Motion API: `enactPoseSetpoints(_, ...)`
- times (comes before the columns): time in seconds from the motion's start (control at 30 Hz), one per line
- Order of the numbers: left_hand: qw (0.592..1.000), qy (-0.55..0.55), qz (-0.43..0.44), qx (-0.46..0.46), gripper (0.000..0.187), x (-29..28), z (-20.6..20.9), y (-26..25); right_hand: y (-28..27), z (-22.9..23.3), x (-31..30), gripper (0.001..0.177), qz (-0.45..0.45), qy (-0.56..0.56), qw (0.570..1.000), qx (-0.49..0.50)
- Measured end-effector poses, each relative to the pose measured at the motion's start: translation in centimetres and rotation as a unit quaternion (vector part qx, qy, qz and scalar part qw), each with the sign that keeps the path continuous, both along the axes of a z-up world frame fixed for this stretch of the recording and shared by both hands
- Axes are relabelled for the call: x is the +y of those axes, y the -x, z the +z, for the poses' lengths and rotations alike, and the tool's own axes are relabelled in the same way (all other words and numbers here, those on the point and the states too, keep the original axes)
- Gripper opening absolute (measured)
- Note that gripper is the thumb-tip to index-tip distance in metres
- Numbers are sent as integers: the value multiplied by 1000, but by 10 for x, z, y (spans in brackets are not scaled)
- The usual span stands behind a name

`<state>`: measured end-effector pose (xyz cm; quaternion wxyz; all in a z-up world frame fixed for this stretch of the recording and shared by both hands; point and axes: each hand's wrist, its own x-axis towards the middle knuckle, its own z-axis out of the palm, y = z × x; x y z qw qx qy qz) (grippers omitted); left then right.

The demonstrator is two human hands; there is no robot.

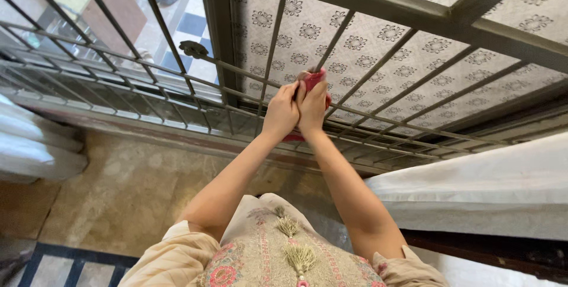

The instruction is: The person wipes a metal window grill using a striped cloth, moving the cloth along the vertical and horizontal bars to clean them.

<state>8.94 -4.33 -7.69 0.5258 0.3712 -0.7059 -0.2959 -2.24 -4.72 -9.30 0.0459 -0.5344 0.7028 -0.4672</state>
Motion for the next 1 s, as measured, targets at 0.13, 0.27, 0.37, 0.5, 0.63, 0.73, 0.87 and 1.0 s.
enactPoseSetpoints(0.13, 999, -15, 33, -21, 31, 2, 2, -19, -32, -25, 10, 65, -56, 131, 987, 74)
enactPoseSetpoints(0.27, 995, 40, 91, -27, 31, -2, 10, -46, -51, -38, 22, 46, 102, 86, 991, -21)
enactPoseSetpoints(0.37, 987, 65, 124, -78, 32, -11, 13, -58, -57, -25, 25, 57, 104, 37, 964, 241)
enactPoseSetpoints(0.5, 972, 95, 158, -145, 29, -13, 13, -57, -53, -17, 16, 53, 28, -109, 928, 355)
enactPoseSetpoints(0.63, 961, 115, 174, -180, 26, -15, 11, -56, -41, -17, 7, 58, -22, -21, 935, 352)
enactPoseSetpoints(0.73, 967, 99, 163, -169, 25, -18, 9, -62, -36, -8, 3, 52, 7, -37, 953, 301)
enactPoseSetpoints(0.87, 972, 84, 150, -161, 24, -20, 8, -65, -26, -1, 0, 41, 63, 19, 966, 249)
enactPoseSetpoints(1.0, 970, 63, 162, -169, 22, -23, 5, -59, -31, -7, -3, 39, 63, 51, 974, 213)
